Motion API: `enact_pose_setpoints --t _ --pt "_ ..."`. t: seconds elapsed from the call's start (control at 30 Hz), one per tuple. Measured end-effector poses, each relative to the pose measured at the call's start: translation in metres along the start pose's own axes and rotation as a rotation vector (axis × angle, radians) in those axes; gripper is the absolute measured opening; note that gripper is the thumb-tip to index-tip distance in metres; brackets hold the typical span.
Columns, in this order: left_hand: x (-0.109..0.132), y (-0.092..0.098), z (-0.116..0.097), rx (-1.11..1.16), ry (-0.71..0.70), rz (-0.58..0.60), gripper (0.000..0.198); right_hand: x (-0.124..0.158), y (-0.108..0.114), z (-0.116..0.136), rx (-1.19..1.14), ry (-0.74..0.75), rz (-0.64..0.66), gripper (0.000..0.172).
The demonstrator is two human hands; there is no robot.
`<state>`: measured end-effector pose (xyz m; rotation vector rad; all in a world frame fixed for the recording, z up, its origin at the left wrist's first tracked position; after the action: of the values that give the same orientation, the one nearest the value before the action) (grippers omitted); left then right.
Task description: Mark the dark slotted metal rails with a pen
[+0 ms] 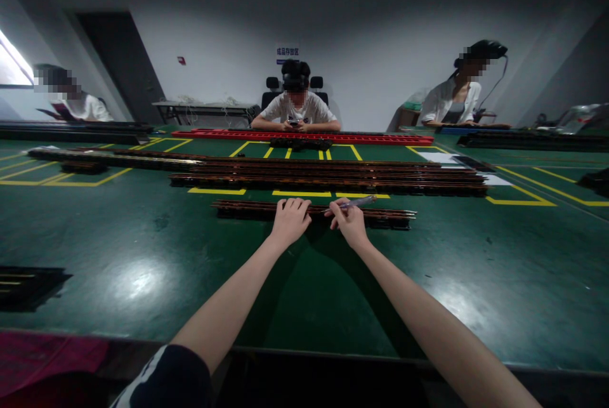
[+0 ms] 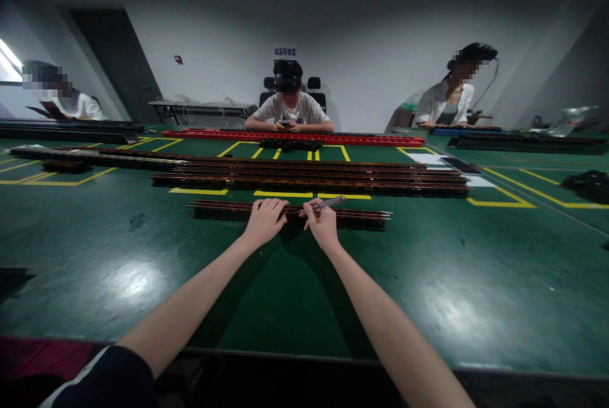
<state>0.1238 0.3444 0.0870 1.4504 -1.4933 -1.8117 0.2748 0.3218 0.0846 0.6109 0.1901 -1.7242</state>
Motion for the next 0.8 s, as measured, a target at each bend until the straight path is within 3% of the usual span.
enact_pose_setpoints --t 0.17,0.8 --pt "-0.0002 -0.0001 -0.0002 0.036 -0.021 0.001 0.040 0.0008 0.0048 0.0031 0.007 0.012 -0.055 0.051" --pt "0.0001 0.0025 -0.0014 0.027 -0.017 0.009 0.039 0.0007 0.0031 0.0058 0.056 0.000 -0.007 0.050"
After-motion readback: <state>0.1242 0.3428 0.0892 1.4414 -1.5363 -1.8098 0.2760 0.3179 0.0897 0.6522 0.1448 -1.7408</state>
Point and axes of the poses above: each hand's wrist, its own x-axis away from the middle knuckle, its own y-axis out of the back of the hand, z = x × y, the point moved 6 cm from there along -x, towards the middle knuckle, and after that the axes turned 3 degrees about y, right-handed, at the moved point
